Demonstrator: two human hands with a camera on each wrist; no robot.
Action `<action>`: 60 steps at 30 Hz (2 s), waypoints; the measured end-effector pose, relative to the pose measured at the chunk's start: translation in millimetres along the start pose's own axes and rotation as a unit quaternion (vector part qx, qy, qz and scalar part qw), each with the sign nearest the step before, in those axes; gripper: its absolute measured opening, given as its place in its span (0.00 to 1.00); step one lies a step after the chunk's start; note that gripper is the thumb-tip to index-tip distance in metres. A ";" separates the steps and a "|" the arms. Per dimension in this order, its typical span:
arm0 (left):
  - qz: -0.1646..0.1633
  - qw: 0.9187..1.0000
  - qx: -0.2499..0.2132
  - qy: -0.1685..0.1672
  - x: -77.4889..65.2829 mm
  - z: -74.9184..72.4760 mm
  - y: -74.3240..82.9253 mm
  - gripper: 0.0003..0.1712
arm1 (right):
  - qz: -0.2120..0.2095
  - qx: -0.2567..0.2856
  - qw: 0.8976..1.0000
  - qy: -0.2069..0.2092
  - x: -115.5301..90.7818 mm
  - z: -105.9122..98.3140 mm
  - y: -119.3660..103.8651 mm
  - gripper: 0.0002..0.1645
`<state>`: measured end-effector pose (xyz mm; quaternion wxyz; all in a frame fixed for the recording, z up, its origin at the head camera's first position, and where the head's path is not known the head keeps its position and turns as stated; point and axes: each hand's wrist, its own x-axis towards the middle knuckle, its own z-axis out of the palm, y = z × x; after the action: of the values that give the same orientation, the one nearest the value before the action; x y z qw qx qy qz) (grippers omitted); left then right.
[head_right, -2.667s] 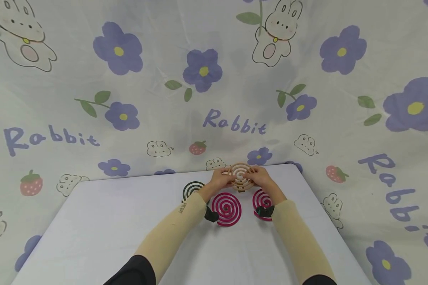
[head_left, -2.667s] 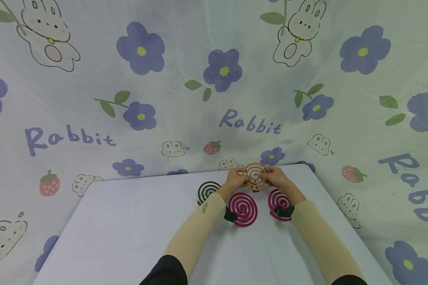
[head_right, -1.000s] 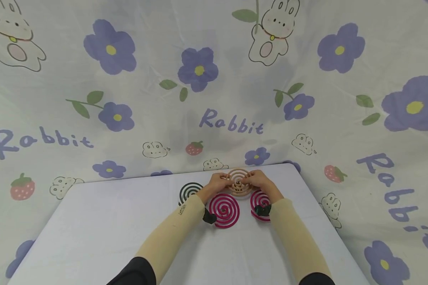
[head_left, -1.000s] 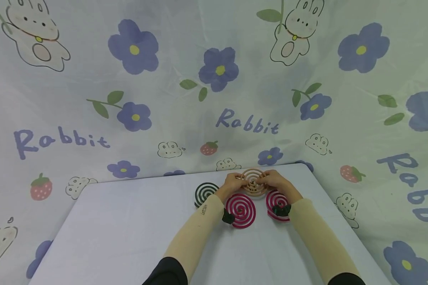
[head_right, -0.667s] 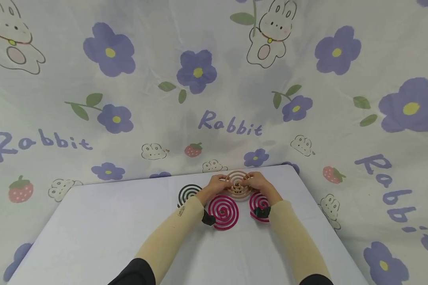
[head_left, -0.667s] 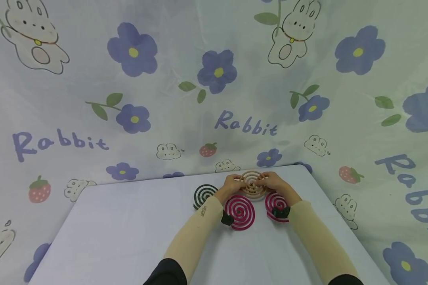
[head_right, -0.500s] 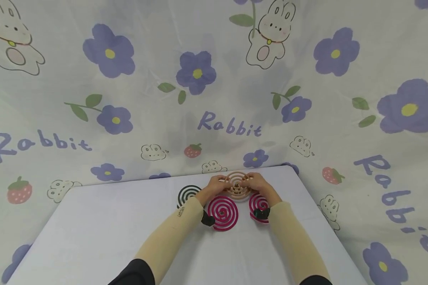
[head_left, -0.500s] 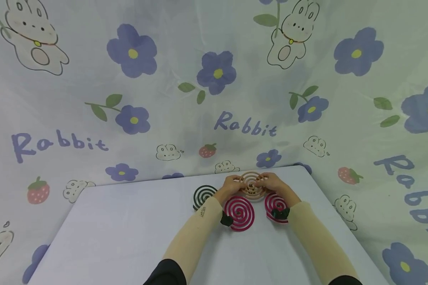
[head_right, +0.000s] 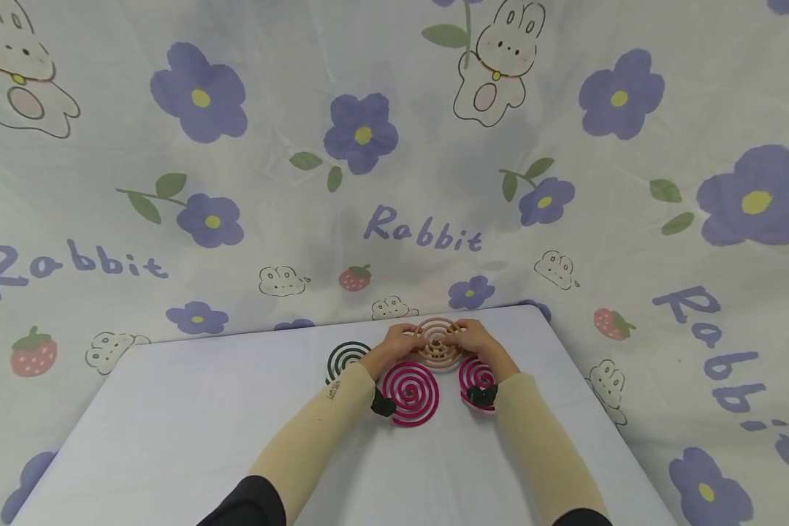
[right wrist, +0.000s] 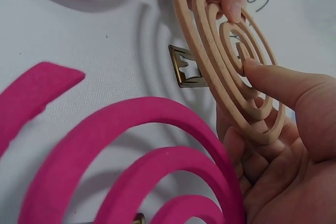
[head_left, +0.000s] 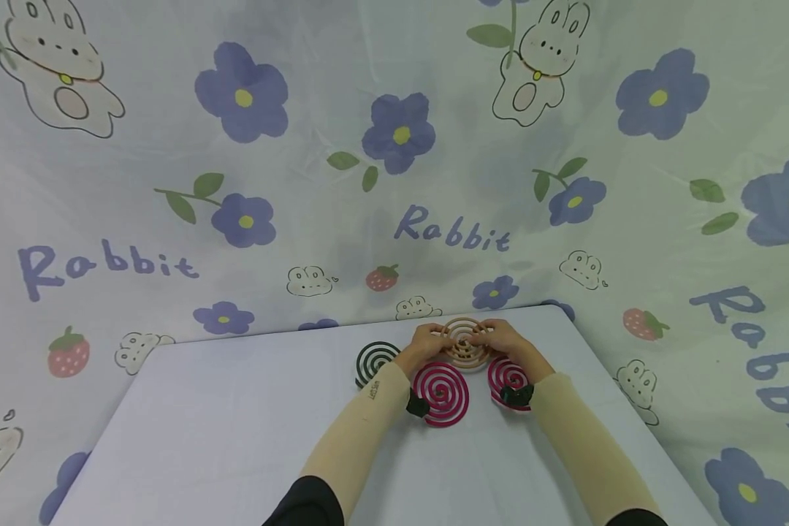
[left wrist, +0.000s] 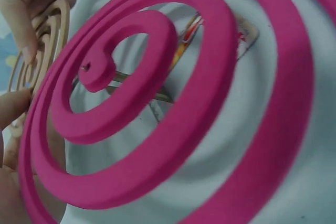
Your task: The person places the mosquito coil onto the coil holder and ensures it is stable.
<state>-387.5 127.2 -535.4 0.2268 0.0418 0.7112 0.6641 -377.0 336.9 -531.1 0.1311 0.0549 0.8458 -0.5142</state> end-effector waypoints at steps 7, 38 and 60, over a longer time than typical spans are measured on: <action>0.005 1.000 0.015 0.015 3.6 1.6 1.8 0.19 | 0.010 0.016 1.000 0.009 -2.5 0.1 -4.5 0.28; -0.001 1.000 -0.003 0.020 12.8 1.3 -1.3 0.20 | 0.015 0.014 1.000 0.011 5.5 1.6 0.9 0.30; -0.001 1.000 -0.001 0.005 4.6 1.8 -2.4 0.21 | 0.010 0.019 1.000 0.005 1.7 4.8 3.9 0.28</action>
<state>-390.4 130.2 -539.0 0.2243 0.0379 0.7119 0.6644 -376.9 334.4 -537.0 0.1313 0.0686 0.8358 -0.5286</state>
